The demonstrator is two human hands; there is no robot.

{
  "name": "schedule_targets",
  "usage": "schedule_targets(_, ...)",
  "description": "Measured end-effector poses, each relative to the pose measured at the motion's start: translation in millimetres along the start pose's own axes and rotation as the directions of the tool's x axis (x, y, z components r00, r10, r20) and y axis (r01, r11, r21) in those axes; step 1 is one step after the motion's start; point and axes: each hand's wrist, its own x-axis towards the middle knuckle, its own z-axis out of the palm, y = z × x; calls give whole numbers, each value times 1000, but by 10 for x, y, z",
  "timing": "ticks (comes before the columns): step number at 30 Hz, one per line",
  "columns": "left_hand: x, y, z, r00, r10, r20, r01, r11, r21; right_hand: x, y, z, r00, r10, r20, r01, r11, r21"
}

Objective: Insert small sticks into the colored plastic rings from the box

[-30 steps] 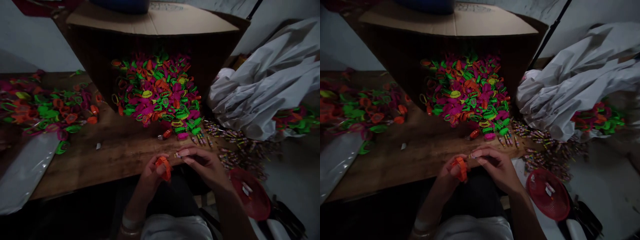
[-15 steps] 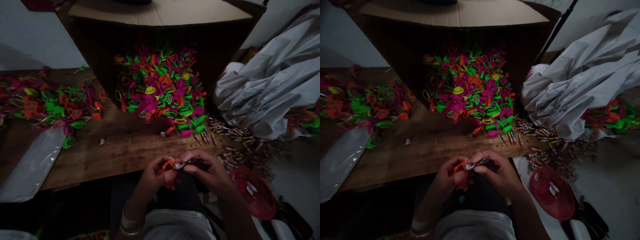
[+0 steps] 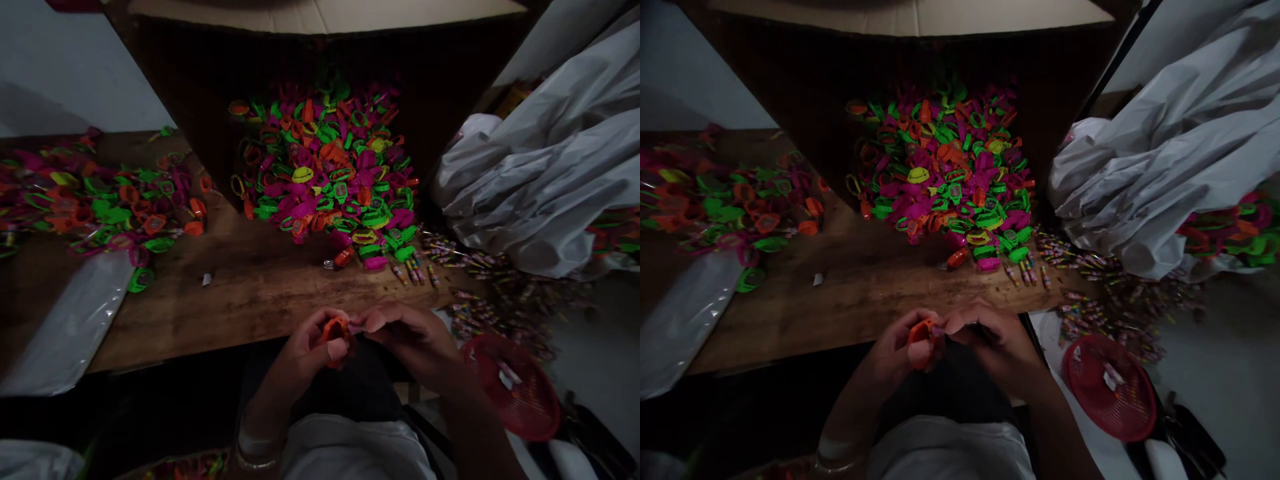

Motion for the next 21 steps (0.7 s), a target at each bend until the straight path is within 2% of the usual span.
schedule_targets(7,83,-30,70,995,-45,-88,49,998,43,38,-29,-58,989,-109,103,131,964,-231)
schedule_targets(11,145,-127,71,993,-48,-105,37,993,-109,46,-22,-31,987,-99,124,136,930,-340)
schedule_targets(16,153,-401,86,981,-117,-156,69,957,-282,36,197,23,983,-74,166,139,894,-425)
schedule_targets(19,189,-425,-18,963,-182,-198,93,917,-389,81,205,78,983,-59,173,136,870,-473)
schedule_targets(21,239,-225,-231,932,-171,-321,-15,863,-504,140,41,158,979,-153,136,202,844,-498)
